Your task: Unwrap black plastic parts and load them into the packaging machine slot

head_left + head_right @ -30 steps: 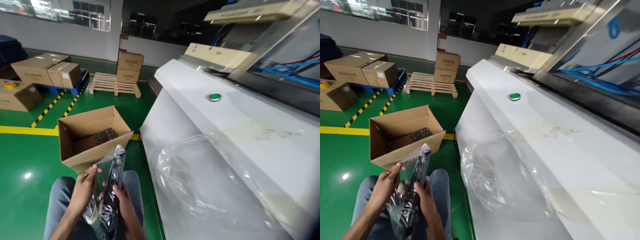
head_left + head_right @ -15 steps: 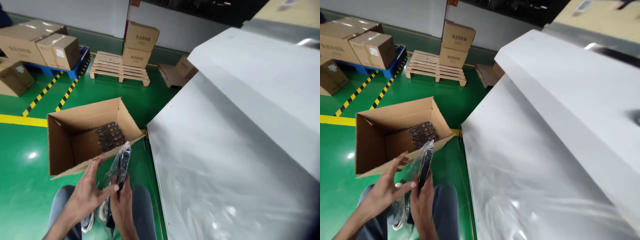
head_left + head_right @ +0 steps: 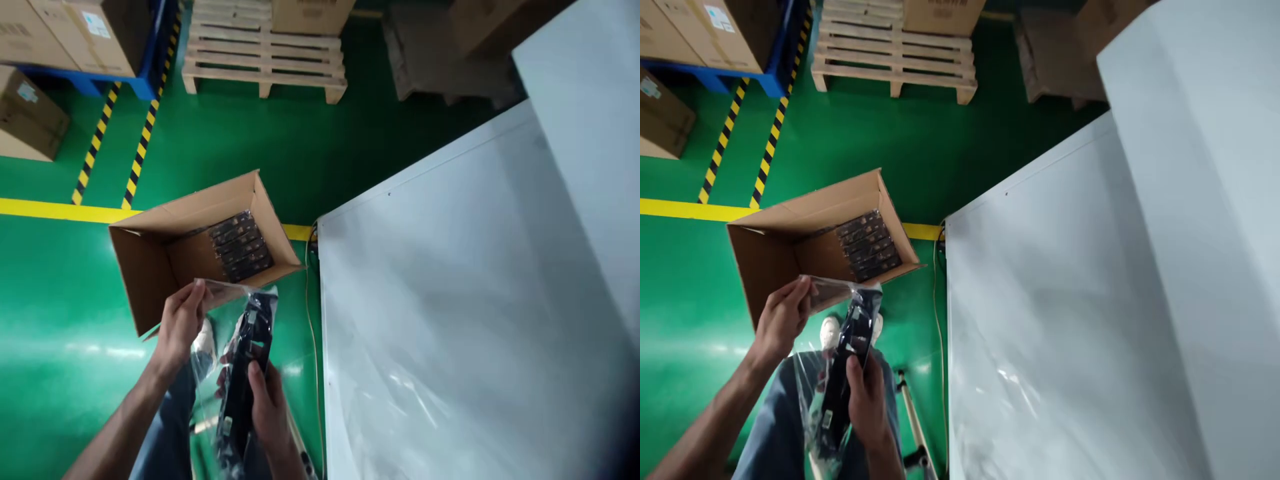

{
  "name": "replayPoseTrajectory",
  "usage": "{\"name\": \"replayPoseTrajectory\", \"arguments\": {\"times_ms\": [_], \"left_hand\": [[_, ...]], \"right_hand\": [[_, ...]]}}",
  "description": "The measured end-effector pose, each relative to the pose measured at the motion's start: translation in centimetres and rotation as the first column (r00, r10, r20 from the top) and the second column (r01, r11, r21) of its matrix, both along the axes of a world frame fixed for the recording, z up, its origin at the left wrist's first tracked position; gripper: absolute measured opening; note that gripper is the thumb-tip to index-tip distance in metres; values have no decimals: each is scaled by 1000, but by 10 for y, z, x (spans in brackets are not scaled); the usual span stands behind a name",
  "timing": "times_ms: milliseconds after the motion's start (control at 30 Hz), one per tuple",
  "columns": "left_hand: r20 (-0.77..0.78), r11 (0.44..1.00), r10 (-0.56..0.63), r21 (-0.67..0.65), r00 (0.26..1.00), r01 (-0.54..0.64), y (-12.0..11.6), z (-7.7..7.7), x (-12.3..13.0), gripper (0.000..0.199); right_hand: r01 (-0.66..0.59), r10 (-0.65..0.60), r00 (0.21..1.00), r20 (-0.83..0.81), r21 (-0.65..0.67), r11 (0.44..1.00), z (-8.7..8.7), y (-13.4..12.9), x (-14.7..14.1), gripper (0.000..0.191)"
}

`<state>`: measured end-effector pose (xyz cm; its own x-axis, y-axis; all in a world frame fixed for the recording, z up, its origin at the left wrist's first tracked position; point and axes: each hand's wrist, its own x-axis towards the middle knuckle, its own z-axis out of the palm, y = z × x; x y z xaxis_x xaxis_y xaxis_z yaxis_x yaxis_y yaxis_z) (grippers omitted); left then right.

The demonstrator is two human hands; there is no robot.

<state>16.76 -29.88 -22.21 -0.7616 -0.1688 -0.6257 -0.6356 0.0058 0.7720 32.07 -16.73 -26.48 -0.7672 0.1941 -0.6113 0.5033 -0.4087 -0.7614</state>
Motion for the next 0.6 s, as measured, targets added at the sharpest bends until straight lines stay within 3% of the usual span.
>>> {"name": "replayPoseTrajectory", "arguments": {"times_ms": [100, 233, 333, 400, 467, 500, 600], "left_hand": [[39, 999, 8, 37, 999, -9, 16, 37, -9, 48], [22, 997, -62, 44, 998, 61, 27, 77, -26, 46], [6, 979, -162, 126, 987, 160, 21, 107, -32, 49], [-15, 972, -210, 101, 978, 211, 20, 123, -24, 61], [-45, 964, -248, -112, 968, 242, 29, 131, -5, 66], [-65, 930, -279, -269, 958, 252, 37, 133, 8, 63], [-87, 749, -479, -559, 873, 355, 67, 131, 42, 38]], "right_hand": [[-4, 11, 1000, 24, -298, 955, 46, 9, -16, 59], [58, -43, 998, 53, -316, 947, 85, 24, -33, 57], [150, -143, 986, 86, -75, 986, 98, 35, -41, 58], [218, -235, 967, 94, 163, 962, 106, 39, -48, 58], [266, -302, 951, 62, 329, 906, 117, 40, -57, 61], [291, -327, 944, 34, 378, 879, 123, 40, -62, 63], [360, -383, 922, -47, 464, 809, 144, 37, -75, 61]]}}
